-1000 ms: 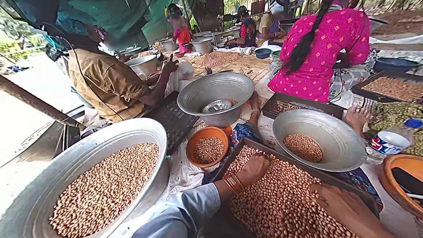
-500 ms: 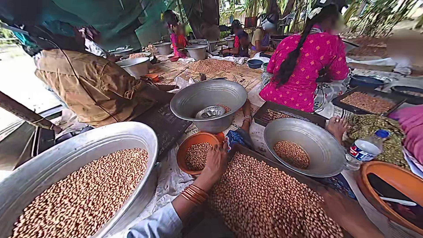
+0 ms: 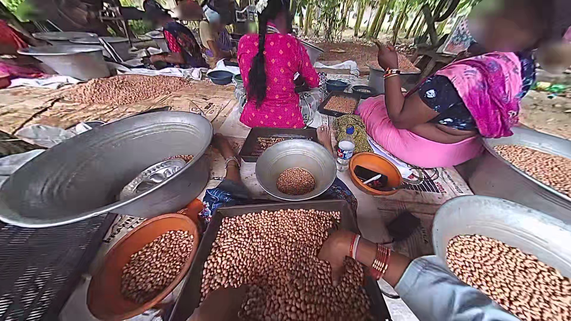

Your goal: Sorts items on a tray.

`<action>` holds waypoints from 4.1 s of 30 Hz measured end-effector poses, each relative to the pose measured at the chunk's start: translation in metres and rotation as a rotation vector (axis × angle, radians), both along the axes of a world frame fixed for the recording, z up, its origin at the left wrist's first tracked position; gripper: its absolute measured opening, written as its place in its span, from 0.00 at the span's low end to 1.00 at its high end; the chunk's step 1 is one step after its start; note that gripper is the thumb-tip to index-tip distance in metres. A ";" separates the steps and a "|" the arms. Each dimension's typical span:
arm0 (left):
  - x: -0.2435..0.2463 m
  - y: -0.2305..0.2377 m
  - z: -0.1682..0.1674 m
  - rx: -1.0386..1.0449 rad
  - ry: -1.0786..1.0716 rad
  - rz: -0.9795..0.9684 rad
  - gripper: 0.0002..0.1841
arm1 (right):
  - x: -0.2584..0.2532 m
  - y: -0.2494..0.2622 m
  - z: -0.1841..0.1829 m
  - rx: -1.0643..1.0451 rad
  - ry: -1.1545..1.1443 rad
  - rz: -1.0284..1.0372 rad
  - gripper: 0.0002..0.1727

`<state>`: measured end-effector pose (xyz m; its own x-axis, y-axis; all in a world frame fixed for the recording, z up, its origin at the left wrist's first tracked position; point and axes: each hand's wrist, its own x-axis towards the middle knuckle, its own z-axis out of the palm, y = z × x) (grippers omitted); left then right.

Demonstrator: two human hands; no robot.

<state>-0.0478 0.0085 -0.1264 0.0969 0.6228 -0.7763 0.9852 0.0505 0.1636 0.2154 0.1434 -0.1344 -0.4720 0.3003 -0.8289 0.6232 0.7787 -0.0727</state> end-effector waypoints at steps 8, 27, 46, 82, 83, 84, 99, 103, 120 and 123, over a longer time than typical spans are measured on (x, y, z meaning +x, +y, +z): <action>0.021 0.001 -0.014 0.032 -0.087 0.080 0.38 | -0.014 -0.021 0.005 -0.124 0.020 0.107 0.26; 0.032 -0.006 -0.033 0.087 -0.251 0.260 0.60 | -0.025 -0.038 -0.021 -0.338 0.240 -0.048 0.30; 0.003 0.021 -0.033 0.651 -0.637 0.514 0.31 | -0.032 -0.024 0.004 -0.142 0.958 -0.440 0.21; 0.014 0.028 -0.011 0.447 -0.945 0.694 0.27 | -0.023 -0.005 0.030 -0.173 0.894 -0.709 0.23; 0.011 0.030 -0.011 0.500 -0.854 0.611 0.24 | -0.021 -0.003 0.030 -0.139 0.916 -0.694 0.21; 0.010 0.031 -0.011 0.547 -0.762 0.543 0.22 | -0.020 0.000 0.029 -0.106 0.942 -0.665 0.18; 0.047 0.008 -0.017 0.702 -0.498 0.050 0.11 | -0.004 0.015 0.016 0.264 0.961 -0.374 0.09; 0.060 0.008 -0.023 0.650 -0.500 -0.020 0.09 | -0.005 0.014 0.016 0.309 0.857 -0.342 0.08; 0.078 0.020 -0.033 0.499 -0.691 0.061 0.11 | -0.007 0.010 0.009 0.253 0.642 -0.187 0.07; 0.094 0.017 -0.044 0.599 -0.620 -0.116 0.10 | -0.006 0.011 0.009 0.253 0.606 -0.203 0.07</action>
<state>0.0457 0.0258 -0.1699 0.4814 0.8699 -0.1071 0.7035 -0.3106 0.6392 0.2096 0.1545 -0.1254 -0.7443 0.5810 -0.3293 0.6650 0.6899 -0.2859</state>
